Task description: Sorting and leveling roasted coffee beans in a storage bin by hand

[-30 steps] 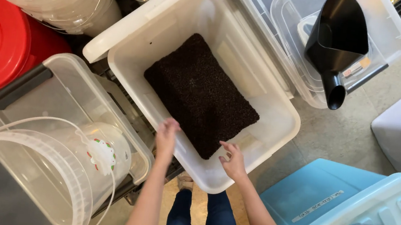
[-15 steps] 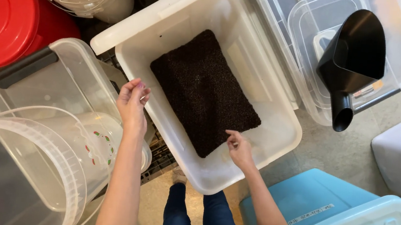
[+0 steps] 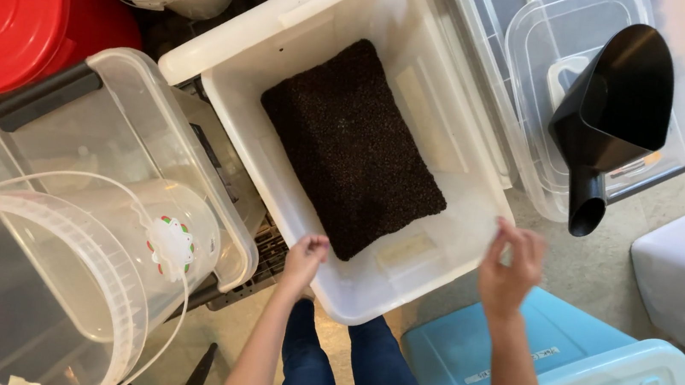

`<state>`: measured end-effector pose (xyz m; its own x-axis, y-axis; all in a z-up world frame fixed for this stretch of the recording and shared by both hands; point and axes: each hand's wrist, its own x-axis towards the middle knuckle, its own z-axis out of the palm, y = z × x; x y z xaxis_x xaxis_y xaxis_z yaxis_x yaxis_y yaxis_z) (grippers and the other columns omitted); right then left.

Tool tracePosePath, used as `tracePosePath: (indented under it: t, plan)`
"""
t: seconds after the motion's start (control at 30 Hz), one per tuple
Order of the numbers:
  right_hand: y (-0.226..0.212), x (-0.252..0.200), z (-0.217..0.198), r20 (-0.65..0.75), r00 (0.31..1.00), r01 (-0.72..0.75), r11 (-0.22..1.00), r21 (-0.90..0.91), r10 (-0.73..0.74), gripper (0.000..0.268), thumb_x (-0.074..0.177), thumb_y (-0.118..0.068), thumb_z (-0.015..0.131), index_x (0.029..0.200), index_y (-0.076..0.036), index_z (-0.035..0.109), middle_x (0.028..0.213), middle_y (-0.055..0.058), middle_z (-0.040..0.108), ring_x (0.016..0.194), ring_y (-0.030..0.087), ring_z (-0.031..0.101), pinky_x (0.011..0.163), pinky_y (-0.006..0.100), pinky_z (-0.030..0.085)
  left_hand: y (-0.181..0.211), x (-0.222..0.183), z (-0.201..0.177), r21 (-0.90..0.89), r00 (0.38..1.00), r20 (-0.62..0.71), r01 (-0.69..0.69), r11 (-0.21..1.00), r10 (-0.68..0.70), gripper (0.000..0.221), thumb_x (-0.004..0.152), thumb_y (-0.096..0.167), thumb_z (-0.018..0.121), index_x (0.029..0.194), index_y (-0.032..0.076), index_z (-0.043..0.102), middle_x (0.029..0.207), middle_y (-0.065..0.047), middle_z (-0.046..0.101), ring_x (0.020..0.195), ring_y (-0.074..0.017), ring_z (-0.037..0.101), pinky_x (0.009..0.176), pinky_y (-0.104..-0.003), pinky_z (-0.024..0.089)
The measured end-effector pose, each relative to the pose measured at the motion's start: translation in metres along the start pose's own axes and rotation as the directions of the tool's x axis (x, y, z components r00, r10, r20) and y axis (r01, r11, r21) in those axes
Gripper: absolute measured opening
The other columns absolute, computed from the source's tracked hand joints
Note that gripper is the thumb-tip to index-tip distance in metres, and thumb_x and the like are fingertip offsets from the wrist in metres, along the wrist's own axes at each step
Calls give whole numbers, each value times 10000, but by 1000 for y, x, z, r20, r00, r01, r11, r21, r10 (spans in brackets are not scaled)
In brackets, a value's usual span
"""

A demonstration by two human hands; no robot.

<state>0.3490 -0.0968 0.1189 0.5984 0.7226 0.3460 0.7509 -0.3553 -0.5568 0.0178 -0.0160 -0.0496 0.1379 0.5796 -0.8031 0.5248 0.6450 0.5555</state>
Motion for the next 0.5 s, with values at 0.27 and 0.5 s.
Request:
tracePosePath:
  t: [0.27,0.5]
  plan:
    - [-9,53,-16,-178,917,345,933,-102,-358,216,1106,175,489,1100,107,694,1054,256,592,946,414,613,836,510,523,-13,-19,1,109,859,-496,-82,991,126,312,902,166,672,1207,124,627,1114,-77,623,855,-199,643,850,-372,525]
    - [157,-55,241,570,760,-440,893,97,313,380,1017,-277,579,1327,-60,621,1312,129,646,1235,269,596,1057,385,444,-4,28,11,143,755,-605,-209,967,252,638,1001,198,532,1543,-1,261,1416,-290,387,1161,-509,564,892,-578,494]
